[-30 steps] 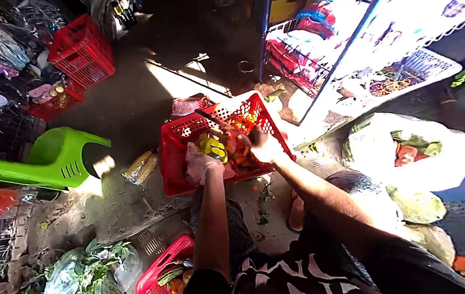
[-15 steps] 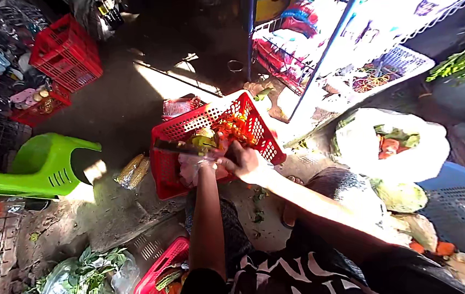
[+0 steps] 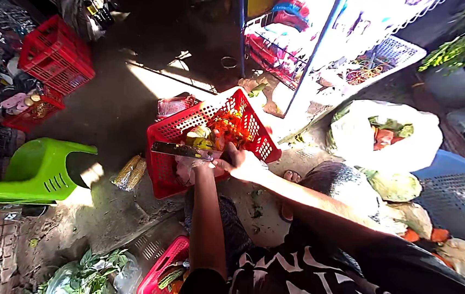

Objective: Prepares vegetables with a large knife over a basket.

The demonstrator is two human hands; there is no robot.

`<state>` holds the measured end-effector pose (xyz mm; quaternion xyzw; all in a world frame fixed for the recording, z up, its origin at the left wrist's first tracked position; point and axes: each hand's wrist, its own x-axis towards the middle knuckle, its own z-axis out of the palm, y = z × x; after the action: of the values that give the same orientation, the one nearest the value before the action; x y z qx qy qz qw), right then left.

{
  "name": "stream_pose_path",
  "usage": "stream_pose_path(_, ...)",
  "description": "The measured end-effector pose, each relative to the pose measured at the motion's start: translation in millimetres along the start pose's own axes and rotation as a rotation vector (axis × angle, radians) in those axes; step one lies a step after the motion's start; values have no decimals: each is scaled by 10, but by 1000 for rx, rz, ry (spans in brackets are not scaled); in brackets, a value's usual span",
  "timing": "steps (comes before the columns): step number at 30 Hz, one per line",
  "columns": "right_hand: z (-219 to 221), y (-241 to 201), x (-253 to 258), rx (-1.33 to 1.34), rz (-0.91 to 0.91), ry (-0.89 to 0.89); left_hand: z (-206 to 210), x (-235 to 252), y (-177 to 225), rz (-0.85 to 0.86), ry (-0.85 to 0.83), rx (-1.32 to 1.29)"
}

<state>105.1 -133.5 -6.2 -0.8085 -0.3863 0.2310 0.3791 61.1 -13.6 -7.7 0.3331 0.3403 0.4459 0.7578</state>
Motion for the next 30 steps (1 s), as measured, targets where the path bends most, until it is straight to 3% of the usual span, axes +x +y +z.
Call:
stream_pose_path(6,-7,86,225,-152,81,-59,24,110,-33,19,67,114)
stream_pose_path(8,-62,163,323,-124,197,-77,1,60,-26,20,118,124)
stream_pose_path(11,-249,418,550,-60,413,-7,-43,-43,-17,-33,151,-63)
stream_pose_path(14,-298,241,420,44,254,57,-11,18,14,-43,154,-98)
stream_pose_path(18,-217,19,235,56,80,-66,27,161,-49,-29,30,-71)
stream_pose_path(24,-261,412,591,12,342,-50,-46,105,33,-53,114,-29)
stream_pose_path(26,-277,250,417,22,242,-7,-58,149,38,-38,136,-56)
stream_pose_path(30,-35,30,47,-90,-91,61,-164,211,-6,-52,-85,-204)
